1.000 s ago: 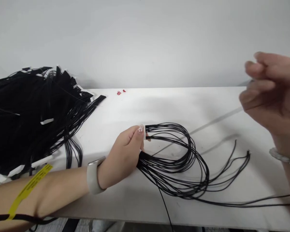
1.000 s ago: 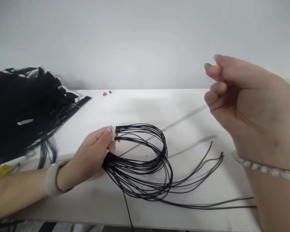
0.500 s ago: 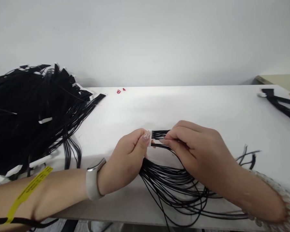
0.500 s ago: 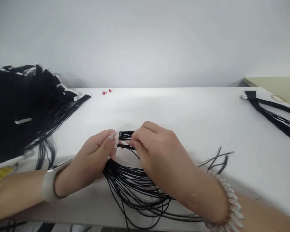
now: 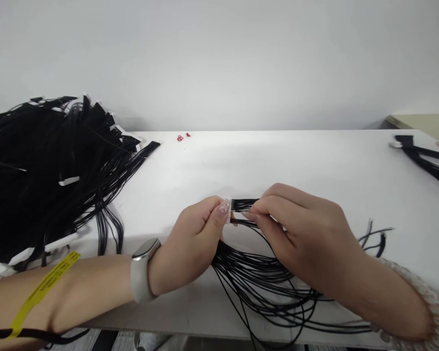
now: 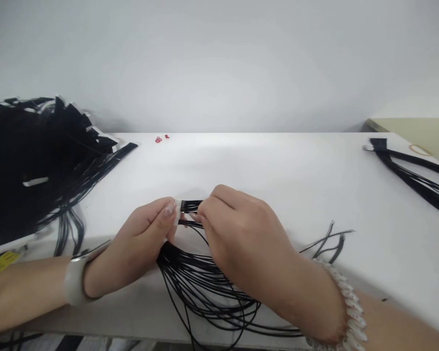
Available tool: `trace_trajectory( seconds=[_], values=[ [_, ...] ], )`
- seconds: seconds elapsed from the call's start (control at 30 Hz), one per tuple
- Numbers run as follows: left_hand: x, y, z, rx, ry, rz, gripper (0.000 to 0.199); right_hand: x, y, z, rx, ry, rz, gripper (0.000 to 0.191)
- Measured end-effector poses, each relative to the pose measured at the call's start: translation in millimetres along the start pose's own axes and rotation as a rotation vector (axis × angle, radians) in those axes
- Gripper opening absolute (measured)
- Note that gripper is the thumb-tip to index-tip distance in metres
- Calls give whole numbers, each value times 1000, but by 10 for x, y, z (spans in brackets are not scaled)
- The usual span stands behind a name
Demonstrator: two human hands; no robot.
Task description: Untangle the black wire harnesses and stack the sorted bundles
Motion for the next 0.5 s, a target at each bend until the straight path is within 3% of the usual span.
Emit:
trace_trajectory(
  seconds=[0.3,0.4,0.47,0.5],
  values=[
    [14,2,-5,36,-6,37,36,-79,132,35,19,-73,60,14],
    [38,-4,36,-31,-22,13,37,-34,155,-8,-32,-91,147,10],
    [53,-25,94,-107,-56,-34,38,29,85,-49,-74,-90,160,5],
    [58,-42,131,-150,-83,-69,40,69,0,-76,-90,-73,122,14]
  ],
)
Point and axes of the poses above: each hand's wrist, its own x-axis towards the middle knuckle, its own y-axis out of the palm, z = x × y, the point moved 7 cm from there along x, towards the middle knuckle, and after that the axes turned 11 degrees about y, right-handed, at the moved point
